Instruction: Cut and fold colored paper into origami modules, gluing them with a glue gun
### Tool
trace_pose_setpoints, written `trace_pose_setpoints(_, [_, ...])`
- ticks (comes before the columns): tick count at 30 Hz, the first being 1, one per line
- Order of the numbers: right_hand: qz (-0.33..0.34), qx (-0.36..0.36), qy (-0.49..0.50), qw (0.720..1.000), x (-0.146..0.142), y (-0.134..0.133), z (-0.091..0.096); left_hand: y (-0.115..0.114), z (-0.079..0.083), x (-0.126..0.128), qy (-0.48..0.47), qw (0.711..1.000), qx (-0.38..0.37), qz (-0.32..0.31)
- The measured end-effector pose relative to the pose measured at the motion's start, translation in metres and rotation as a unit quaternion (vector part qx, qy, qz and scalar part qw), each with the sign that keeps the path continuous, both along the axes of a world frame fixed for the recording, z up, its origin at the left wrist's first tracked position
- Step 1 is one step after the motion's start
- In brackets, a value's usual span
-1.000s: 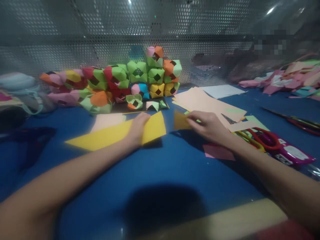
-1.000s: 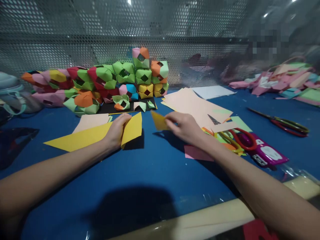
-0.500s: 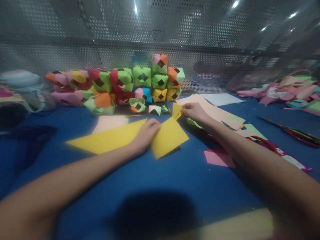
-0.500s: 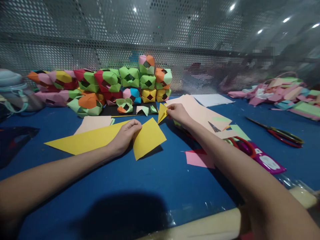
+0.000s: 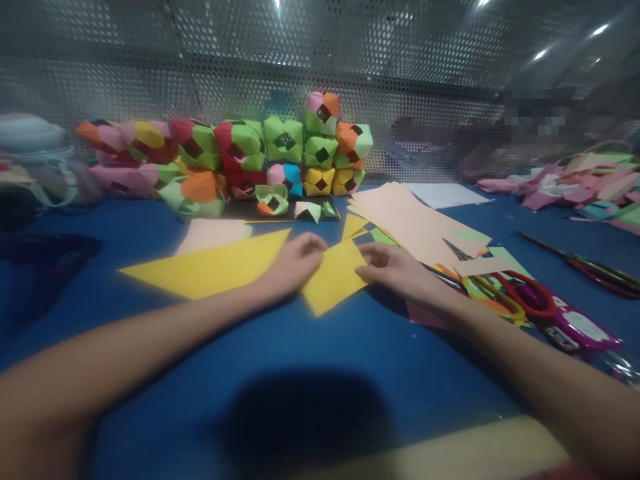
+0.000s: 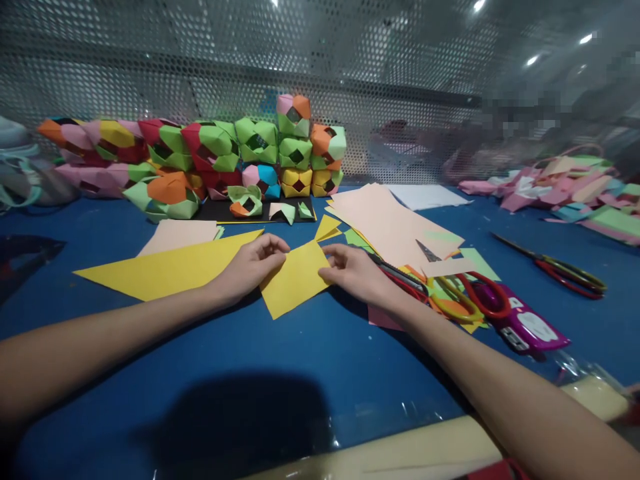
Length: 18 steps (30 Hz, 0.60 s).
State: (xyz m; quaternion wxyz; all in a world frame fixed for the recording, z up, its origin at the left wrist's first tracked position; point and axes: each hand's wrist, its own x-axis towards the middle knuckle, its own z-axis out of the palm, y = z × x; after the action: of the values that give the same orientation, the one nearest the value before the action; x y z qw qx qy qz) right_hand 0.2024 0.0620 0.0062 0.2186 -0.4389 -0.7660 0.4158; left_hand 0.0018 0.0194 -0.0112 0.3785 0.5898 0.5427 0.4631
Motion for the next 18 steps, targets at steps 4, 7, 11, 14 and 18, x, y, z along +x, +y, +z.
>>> trace_pose_setpoints(4, [-0.041,-0.006,0.061,0.997,0.005,0.006,-0.005,0.0,-0.001,0.001,0.007,1.0,0.006,-0.011])
trace_pose_setpoints(7, [-0.068,0.008,0.087,0.994,0.008,0.004,0.0,-0.002,-0.002,0.002,0.008,1.0,-0.004,-0.021])
trace_pose_setpoints(11, [-0.078,-0.018,0.101,0.992,0.011,0.002,0.004,-0.003,-0.001,0.002,0.017,1.0,-0.008,-0.022])
trace_pose_setpoints(14, [-0.089,-0.077,0.136,0.984,0.011,0.003,0.004,-0.002,-0.001,0.0,0.008,1.0,-0.022,-0.019])
trace_pose_setpoints(18, [-0.082,-0.169,0.2,0.962,0.008,0.002,0.005,0.0,-0.002,-0.003,0.012,0.999,-0.033,-0.005])
